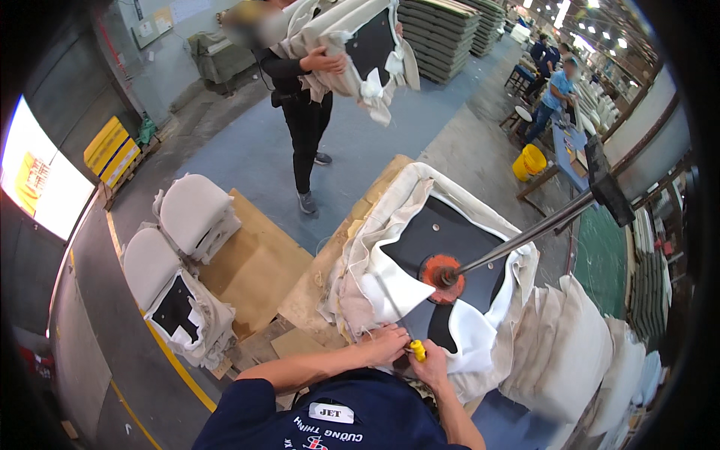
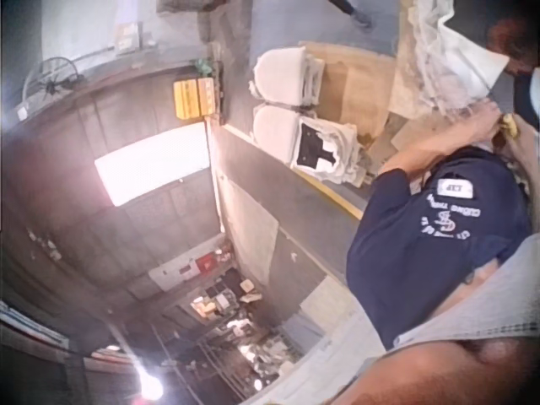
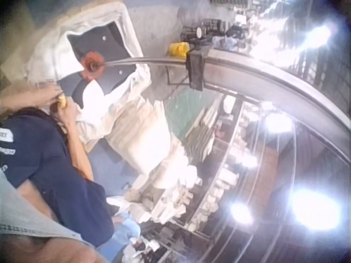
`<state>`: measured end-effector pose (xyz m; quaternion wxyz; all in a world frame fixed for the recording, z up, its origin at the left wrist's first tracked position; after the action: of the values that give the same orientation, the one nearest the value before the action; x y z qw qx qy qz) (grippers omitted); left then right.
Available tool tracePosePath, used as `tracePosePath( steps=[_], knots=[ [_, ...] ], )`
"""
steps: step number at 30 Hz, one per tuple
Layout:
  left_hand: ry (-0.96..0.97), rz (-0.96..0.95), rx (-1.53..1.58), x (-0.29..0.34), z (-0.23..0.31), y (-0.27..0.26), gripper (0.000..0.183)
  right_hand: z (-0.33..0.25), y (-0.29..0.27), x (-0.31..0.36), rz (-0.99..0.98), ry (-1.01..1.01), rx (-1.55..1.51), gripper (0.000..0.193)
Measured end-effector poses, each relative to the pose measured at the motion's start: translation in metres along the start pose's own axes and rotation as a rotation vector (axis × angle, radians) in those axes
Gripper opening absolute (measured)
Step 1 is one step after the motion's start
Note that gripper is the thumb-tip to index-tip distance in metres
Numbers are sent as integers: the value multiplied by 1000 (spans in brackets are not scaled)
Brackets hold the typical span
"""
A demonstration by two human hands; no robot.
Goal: The person stretches and secures white fabric over a seat cushion using a pneumatic staple gun and a yellow-handled screwdriver. They repeatedly pull the fabric taut, staple it to the frame, and use the screwdriver to tuck and smooth the edges around the perimeter.
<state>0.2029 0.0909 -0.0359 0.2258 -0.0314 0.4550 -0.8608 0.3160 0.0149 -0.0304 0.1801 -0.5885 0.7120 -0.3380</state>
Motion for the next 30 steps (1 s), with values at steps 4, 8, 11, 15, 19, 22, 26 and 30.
tracePosePath(
  steps=[4,8,11,15,19,22,26,30],
  knots=[
    [-96,-158,-206,10,10,-12,28,-4,7,11,-114,-164,76,27],
    [33,-11,-153,35,20,-25,29,-57,-71,15,83,32,-149,24],
    [32,85,-146,46,13,-28,46,-72,-92,7,333,-246,-294,22],
    [66,160,-75,50,6,-24,48,-73,-76,-19,251,-154,-272,24],
    [42,237,-29,55,-1,-18,51,-126,-70,-27,261,-457,-92,25],
    [59,274,-33,54,-1,-20,50,-91,-32,-30,159,-365,11,24],
    [63,307,-64,52,-5,-23,43,-41,-23,-27,233,-89,-156,18],
    [39,265,-28,57,-4,-26,39,-71,-34,-20,390,-267,-199,15]
  ],
)
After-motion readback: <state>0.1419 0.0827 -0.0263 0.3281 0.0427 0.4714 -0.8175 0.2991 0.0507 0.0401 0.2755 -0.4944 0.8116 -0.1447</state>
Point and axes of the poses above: each hand's wrist, its own x-axis away from the middle knuckle, its own y-axis out of the palm, z = x × y, the point moved 8 cm from there along -x, towards the middle knuckle, and after that the axes turned 3 degrees about -y, right-handed, at the moved point
